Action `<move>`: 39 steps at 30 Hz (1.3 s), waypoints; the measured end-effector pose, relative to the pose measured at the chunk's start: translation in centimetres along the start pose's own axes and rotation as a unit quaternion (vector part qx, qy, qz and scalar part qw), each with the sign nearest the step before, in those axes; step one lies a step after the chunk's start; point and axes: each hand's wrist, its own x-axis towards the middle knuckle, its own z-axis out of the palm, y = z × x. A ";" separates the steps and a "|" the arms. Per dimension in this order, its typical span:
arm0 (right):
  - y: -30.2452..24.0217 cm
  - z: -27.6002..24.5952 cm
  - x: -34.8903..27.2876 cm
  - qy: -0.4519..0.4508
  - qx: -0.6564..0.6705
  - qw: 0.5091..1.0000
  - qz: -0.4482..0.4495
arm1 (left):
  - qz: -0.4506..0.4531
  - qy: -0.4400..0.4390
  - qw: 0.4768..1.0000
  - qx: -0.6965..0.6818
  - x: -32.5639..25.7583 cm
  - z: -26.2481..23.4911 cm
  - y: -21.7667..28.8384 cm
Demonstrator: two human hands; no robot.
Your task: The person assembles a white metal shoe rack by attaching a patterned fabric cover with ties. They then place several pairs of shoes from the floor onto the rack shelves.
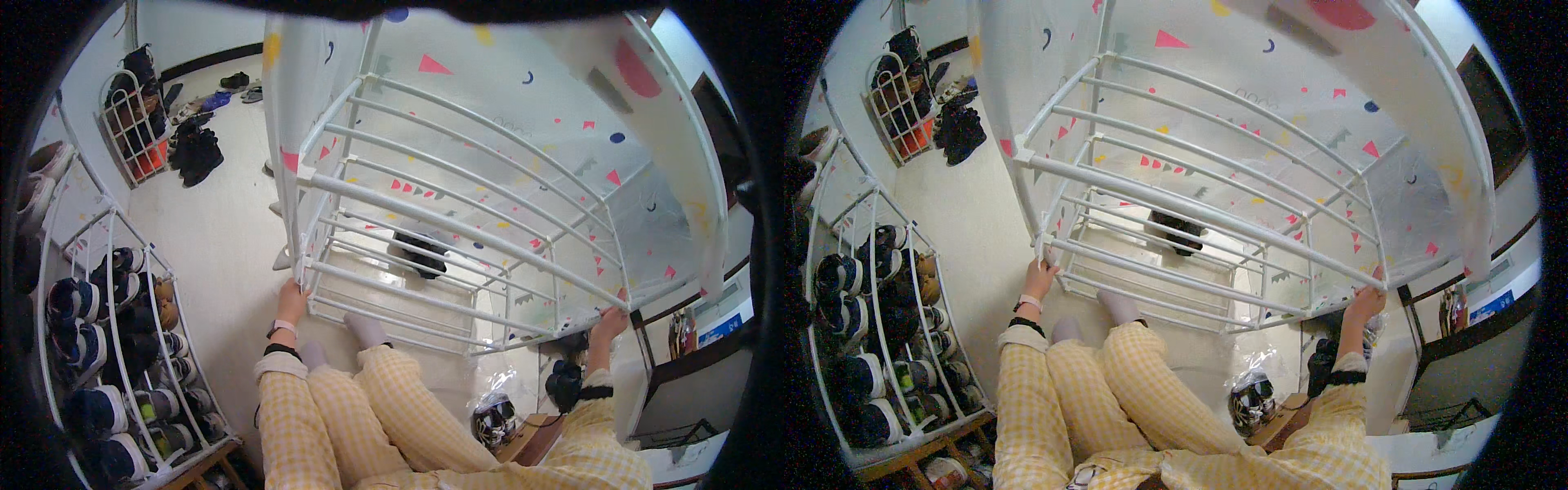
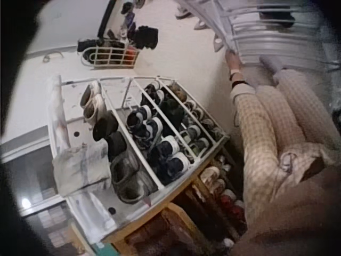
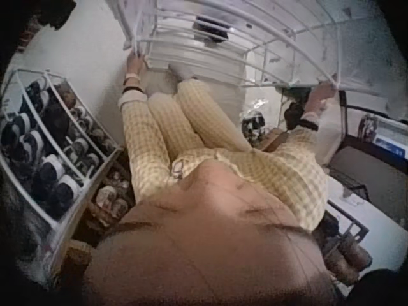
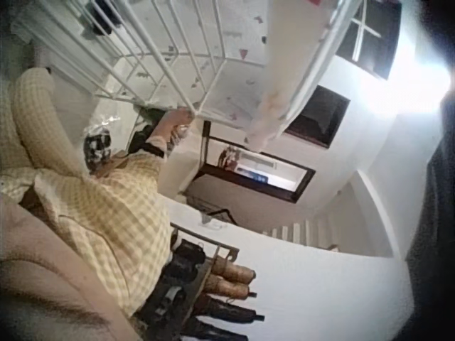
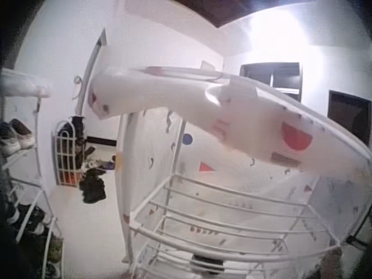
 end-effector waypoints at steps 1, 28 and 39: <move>-0.7 -0.4 -0.6 -0.001 -0.012 1.000 -0.012 | 0.017 0.006 1.000 0.014 -0.4 -0.1 -0.1; -7.9 -4.0 -12.7 -0.006 -0.005 1.000 0.002 | -0.064 -0.015 0.990 0.127 -5.3 -6.6 -6.6; 2.9 0.9 -3.9 -0.005 -0.069 0.991 -0.111 | -0.070 -0.005 0.993 0.093 -1.1 -5.1 -3.1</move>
